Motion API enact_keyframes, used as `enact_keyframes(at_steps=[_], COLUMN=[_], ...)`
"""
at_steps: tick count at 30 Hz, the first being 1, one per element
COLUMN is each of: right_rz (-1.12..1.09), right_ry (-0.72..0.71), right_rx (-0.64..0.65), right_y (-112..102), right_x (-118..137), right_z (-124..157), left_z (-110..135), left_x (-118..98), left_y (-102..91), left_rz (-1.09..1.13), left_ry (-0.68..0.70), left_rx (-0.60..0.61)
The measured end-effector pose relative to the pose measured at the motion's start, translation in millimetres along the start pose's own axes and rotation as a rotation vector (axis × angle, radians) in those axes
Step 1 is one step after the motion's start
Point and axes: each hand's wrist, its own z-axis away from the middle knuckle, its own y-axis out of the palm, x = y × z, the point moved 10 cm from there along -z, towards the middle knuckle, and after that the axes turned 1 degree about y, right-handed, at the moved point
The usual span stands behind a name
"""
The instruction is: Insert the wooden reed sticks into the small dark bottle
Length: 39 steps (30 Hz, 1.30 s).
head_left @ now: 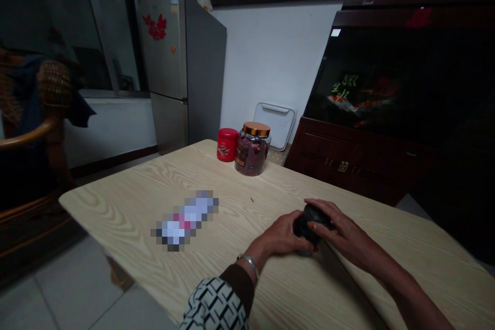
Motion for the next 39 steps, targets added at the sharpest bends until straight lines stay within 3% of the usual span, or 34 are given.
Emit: enact_keyframes(at_steps=[6,10,18,22,26,29,33,39], right_rz=[0.061,0.135,0.624,0.492,0.252,0.211,0.323,0.679], right_ry=[-0.022,-0.022,0.251,0.170,0.000,-0.048,-0.013,0.140], right_rx=[0.231,0.212,0.191,0.186,0.294,0.326,0.307,0.264], right_y=[-1,-8,-16,-13,-4,-4,-9,-8], right_x=[13,19,10,12,20,23,24,18], right_z=[1,-3,-13,-11,-3,-4,-16,-27], left_z=[-3,-3,-2,-2,-1,-1,-2,-1], left_x=[8,9,9,8,7,10,9,9], left_y=[-0.4,-1.7,-3.8,-1.6,-5.9,-7.5,-5.9,-3.4], left_rz=[0.006,0.005,-0.057,-0.046,-0.132,-0.153,-0.117,-0.101], left_ry=[-0.018,-0.013,-0.019,0.001,0.003,-0.022,0.004,-0.003], left_rx=[-0.017,-0.022,-0.021,-0.009,-0.039,-0.041,-0.027,-0.007])
